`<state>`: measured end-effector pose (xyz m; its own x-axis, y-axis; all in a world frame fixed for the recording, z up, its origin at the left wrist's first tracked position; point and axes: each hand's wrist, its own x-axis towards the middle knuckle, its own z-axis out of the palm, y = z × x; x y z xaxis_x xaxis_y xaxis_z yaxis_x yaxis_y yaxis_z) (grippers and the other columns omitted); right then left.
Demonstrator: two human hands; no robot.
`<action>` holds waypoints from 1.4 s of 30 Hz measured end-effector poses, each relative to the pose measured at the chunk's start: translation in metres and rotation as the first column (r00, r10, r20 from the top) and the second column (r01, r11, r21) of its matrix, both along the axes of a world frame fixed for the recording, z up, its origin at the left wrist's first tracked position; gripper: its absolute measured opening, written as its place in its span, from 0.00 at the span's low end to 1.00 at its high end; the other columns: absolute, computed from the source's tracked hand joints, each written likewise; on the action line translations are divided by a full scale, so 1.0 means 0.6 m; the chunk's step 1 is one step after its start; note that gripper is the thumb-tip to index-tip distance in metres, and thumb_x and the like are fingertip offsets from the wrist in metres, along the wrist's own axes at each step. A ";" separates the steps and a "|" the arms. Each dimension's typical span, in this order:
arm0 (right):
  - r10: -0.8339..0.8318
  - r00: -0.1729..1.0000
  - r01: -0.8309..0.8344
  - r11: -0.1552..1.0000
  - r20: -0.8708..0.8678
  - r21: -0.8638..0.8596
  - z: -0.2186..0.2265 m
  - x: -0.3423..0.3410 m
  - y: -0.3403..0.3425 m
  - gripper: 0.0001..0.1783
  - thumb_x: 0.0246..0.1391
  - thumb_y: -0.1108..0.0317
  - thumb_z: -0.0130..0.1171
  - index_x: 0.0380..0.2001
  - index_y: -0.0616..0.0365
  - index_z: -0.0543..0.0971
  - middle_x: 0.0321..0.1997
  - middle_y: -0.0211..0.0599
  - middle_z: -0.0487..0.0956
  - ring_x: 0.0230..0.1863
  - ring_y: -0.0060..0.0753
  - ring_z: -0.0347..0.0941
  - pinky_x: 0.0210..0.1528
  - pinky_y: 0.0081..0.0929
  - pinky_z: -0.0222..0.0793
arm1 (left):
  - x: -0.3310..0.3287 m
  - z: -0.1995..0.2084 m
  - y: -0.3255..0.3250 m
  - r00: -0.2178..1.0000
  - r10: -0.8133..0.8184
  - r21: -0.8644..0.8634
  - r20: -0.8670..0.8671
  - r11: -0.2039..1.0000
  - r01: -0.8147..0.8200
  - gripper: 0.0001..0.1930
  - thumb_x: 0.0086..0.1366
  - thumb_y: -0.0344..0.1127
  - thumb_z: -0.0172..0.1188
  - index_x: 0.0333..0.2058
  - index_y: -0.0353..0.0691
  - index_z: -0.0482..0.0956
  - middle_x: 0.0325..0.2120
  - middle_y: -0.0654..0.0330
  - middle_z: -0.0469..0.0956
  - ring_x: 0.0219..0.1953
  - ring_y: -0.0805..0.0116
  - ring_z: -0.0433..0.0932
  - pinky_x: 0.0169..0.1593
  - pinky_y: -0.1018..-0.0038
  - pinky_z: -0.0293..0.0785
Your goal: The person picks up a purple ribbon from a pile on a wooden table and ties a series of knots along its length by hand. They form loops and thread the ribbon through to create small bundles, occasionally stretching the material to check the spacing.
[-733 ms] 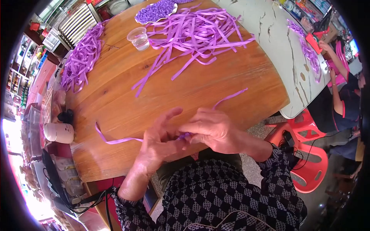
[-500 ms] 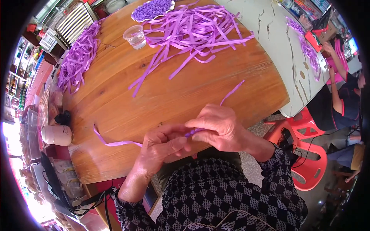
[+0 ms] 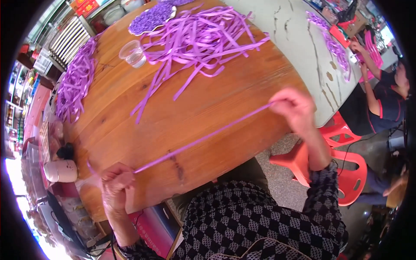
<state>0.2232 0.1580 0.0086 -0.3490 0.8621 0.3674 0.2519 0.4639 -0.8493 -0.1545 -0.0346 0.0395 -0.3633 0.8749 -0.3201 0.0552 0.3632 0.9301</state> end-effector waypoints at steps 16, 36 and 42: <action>-0.459 0.848 0.390 0.879 -0.266 -0.273 -0.043 0.138 0.124 0.07 0.54 0.74 0.55 0.36 0.66 0.76 0.34 0.32 0.77 0.26 0.17 0.63 0.27 0.15 0.58 | -0.173 -0.055 -0.077 0.703 0.288 0.284 0.650 0.766 -0.577 0.09 0.57 0.33 0.58 0.21 0.39 0.69 0.17 0.63 0.67 0.21 0.70 0.65 0.30 0.71 0.61; 0.454 0.835 -0.539 0.787 -0.310 -0.299 0.020 -0.149 -0.072 0.19 0.48 0.77 0.61 0.46 0.67 0.73 0.30 0.31 0.77 0.33 0.19 0.73 0.38 0.17 0.69 | 0.159 -0.023 0.069 0.841 -0.105 0.270 0.531 0.962 -0.050 0.10 0.58 0.23 0.58 0.40 0.31 0.75 0.28 0.53 0.78 0.27 0.67 0.78 0.31 0.72 0.77; 0.576 0.806 -0.591 0.772 -0.133 -0.236 0.005 -0.164 -0.088 0.26 0.45 0.82 0.60 0.50 0.60 0.69 0.31 0.35 0.75 0.35 0.29 0.74 0.37 0.25 0.70 | 0.191 -0.042 0.069 0.806 -0.107 0.256 0.582 0.965 -0.056 0.13 0.56 0.24 0.59 0.41 0.28 0.74 0.27 0.51 0.78 0.27 0.62 0.78 0.29 0.69 0.77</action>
